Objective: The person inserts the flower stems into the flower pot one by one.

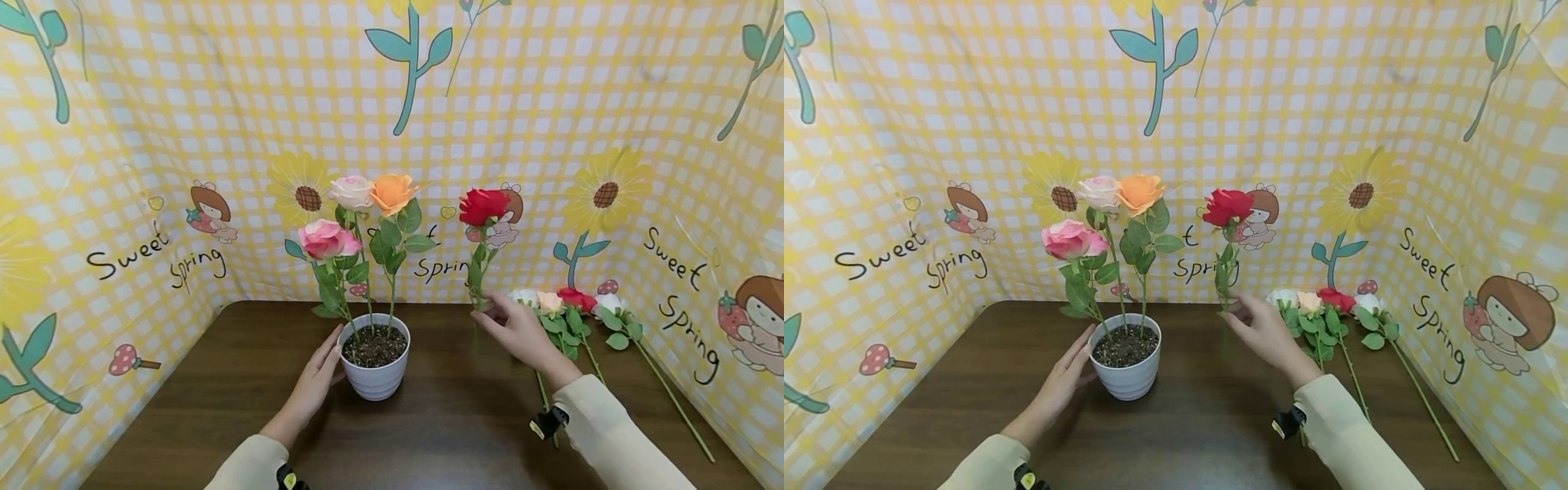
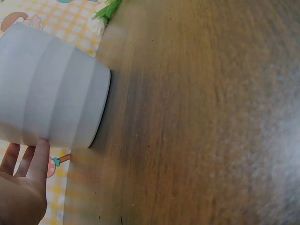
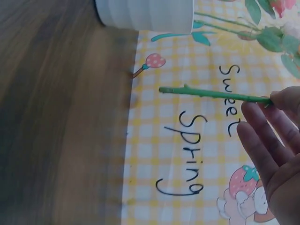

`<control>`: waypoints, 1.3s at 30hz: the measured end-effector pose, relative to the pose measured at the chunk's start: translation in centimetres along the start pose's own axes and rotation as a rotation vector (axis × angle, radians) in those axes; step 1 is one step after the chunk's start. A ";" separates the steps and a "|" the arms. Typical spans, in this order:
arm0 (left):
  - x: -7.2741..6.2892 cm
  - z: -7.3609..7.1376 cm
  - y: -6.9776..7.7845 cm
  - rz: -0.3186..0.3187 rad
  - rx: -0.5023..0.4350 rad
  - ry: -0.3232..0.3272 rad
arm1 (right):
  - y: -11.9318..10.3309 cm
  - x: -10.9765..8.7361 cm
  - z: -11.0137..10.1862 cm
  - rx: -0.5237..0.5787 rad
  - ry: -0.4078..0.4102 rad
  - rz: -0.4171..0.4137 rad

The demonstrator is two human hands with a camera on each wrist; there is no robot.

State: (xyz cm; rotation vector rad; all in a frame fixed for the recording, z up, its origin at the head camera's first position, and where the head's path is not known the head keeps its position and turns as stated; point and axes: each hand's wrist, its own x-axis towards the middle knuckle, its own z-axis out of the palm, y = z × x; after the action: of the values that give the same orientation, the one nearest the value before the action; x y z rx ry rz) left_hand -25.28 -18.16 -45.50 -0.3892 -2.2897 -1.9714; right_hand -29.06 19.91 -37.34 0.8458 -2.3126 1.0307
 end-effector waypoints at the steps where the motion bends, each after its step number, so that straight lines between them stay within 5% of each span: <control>1: 0.0 0.0 0.0 0.000 -0.001 0.000 | -0.3 0.2 0.0 0.004 0.002 0.001; 7: 0.0 0.0 0.0 0.001 -0.005 0.002 | -1.7 1.1 0.5 0.050 0.003 0.000; 18: 0.0 0.0 -0.1 -0.003 -0.008 0.002 | -3.8 3.3 2.6 0.157 0.064 -0.154; 39: 0.1 0.0 0.0 -0.001 -0.006 -0.004 | -6.4 5.8 8.1 0.244 0.083 -0.215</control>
State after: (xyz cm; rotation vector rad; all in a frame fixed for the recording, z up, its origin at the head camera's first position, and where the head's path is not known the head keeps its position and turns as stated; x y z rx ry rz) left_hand -25.35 -18.15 -45.51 -0.3931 -2.2870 -1.9807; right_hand -30.00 8.20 -35.52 1.0972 -2.0022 1.2418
